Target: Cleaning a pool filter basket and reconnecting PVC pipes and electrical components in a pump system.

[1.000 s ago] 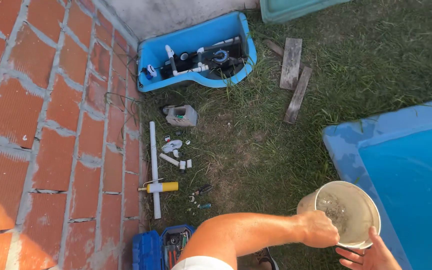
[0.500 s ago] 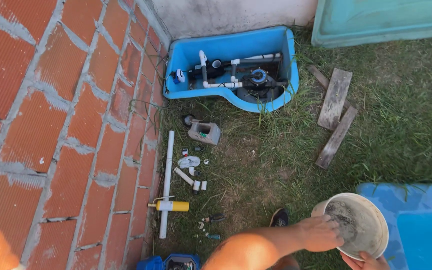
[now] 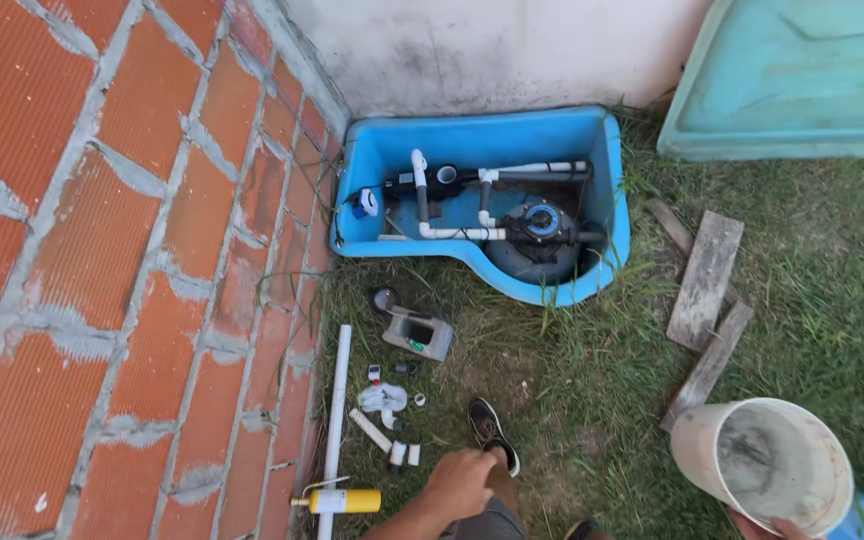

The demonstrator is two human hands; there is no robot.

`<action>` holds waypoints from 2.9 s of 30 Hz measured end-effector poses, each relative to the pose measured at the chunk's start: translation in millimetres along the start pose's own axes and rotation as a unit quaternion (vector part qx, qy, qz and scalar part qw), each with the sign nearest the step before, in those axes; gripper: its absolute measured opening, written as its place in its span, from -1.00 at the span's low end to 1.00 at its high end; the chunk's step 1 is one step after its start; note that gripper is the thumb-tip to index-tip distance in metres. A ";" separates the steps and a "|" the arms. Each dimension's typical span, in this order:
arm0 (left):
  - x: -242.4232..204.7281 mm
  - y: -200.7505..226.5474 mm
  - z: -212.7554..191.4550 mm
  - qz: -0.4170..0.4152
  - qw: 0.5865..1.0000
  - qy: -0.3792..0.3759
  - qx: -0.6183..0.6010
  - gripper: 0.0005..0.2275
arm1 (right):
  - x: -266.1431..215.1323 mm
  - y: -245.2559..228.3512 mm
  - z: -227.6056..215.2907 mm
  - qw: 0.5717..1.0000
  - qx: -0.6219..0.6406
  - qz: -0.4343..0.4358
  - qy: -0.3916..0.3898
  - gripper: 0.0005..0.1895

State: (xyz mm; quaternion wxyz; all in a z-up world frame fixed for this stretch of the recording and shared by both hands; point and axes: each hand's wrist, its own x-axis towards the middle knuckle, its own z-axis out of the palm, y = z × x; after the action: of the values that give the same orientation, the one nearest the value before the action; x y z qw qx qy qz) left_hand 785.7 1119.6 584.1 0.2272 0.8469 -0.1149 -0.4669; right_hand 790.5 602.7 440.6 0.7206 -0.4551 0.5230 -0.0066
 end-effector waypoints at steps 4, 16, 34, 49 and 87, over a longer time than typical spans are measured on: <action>-48.6 -88.4 -44.2 -0.151 0.983 0.084 -0.060 -0.65 | 4.9 -29.1 74.0 0.997 -0.017 -0.068 -0.012 -0.31; -36.4 -281.6 -182.7 -0.424 0.890 0.016 -0.167 -0.68 | -52.9 -146.4 400.2 0.980 -0.143 -0.066 -0.120 -0.45; 145.6 -368.5 -414.8 -0.245 0.910 0.155 -0.296 -0.59 | 83.3 -22.4 771.2 0.950 -0.227 0.003 -0.214 -0.46; 558.8 -455.2 -473.0 0.058 0.767 0.291 -0.569 -0.37 | 310.7 191.5 954.6 0.907 -0.326 0.015 -0.265 -0.48; 806.4 -553.0 -479.7 -0.202 0.522 0.452 -0.694 -0.17 | 445.4 278.7 1152.5 0.614 -0.715 0.055 -0.330 -0.41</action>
State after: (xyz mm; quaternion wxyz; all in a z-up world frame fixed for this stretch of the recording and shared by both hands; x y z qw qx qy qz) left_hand 1613.9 1406.0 -62.5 0.6644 0.5185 0.5381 0.0138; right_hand 1737.7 1297.8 -32.6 0.2903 -0.7679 0.1129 0.5597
